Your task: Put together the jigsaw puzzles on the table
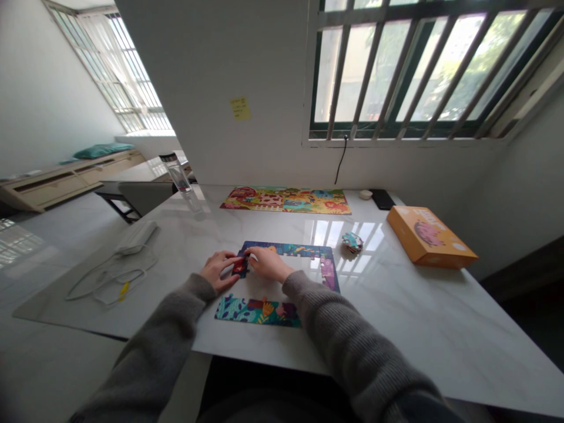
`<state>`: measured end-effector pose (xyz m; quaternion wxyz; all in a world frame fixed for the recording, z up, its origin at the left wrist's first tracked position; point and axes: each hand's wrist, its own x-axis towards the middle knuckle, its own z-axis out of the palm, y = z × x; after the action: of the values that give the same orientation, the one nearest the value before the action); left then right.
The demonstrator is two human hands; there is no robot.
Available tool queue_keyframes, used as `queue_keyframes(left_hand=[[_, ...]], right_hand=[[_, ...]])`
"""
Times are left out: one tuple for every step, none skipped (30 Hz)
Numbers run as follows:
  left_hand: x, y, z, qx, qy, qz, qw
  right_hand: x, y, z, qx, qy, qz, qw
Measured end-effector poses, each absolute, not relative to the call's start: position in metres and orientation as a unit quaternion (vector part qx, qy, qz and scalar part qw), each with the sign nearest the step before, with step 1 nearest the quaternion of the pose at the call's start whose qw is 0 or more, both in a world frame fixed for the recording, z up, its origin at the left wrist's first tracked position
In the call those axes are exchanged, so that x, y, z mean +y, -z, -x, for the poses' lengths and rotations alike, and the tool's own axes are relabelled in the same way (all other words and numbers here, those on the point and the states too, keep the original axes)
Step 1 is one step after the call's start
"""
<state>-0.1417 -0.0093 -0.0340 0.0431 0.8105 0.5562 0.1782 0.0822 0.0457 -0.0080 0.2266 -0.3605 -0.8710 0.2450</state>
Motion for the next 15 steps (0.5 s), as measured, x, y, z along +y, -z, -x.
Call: queue_keyframes(left_hand=[[-0.009,0.034,0.142,0.557,-0.177,-0.81,0.043],[-0.009,0.034,0.142,0.557,-0.176,-0.81,0.044],[-0.009,0.035,0.142,0.558,-0.175,-0.81,0.044],[-0.008,0.035,0.141,0.558,-0.173,-0.81,0.044],[-0.008,0.035,0.141,0.558,-0.173,-0.811,0.043],[-0.008,0.036,0.141,0.558,-0.173,-0.81,0.042],[-0.008,0.036,0.141,0.559,-0.175,-0.81,0.041],[-0.008,0.037,0.141,0.56,-0.175,-0.809,0.04],[-0.008,0.037,0.141,0.561,-0.176,-0.808,0.039],[-0.009,0.037,0.14,0.562,-0.176,-0.808,0.035],[-0.009,0.037,0.14,0.564,-0.177,-0.806,0.03],[-0.009,0.037,0.139,0.567,-0.179,-0.804,0.023],[-0.008,0.037,0.138,0.571,-0.181,-0.8,0.016],[-0.007,0.036,0.137,0.577,-0.182,-0.796,0.009],[-0.006,0.035,0.135,0.585,-0.181,-0.791,0.003]], right_hand=[[0.046,0.007,-0.083,-0.868,-0.251,0.359,0.234],[0.045,0.005,-0.084,-0.865,-0.257,0.357,0.243],[0.044,0.003,-0.087,-0.861,-0.263,0.354,0.253],[0.042,0.001,-0.09,-0.858,-0.268,0.353,0.26],[0.04,-0.001,-0.094,-0.855,-0.274,0.354,0.264],[0.036,-0.003,-0.1,-0.852,-0.279,0.355,0.264],[0.032,-0.005,-0.107,-0.852,-0.282,0.354,0.262],[0.028,-0.007,-0.116,-0.856,-0.28,0.351,0.258],[0.023,-0.009,-0.126,-0.862,-0.27,0.345,0.254],[0.018,-0.01,-0.137,-0.874,-0.246,0.338,0.248],[0.014,-0.01,-0.149,-0.884,-0.206,0.338,0.25],[0.011,-0.009,-0.161,-0.891,-0.167,0.34,0.25],[0.009,-0.008,-0.174,-0.894,-0.134,0.35,0.245],[0.007,-0.006,-0.186,-0.894,-0.105,0.367,0.236],[0.006,-0.004,-0.198,-0.889,-0.08,0.39,0.224]])
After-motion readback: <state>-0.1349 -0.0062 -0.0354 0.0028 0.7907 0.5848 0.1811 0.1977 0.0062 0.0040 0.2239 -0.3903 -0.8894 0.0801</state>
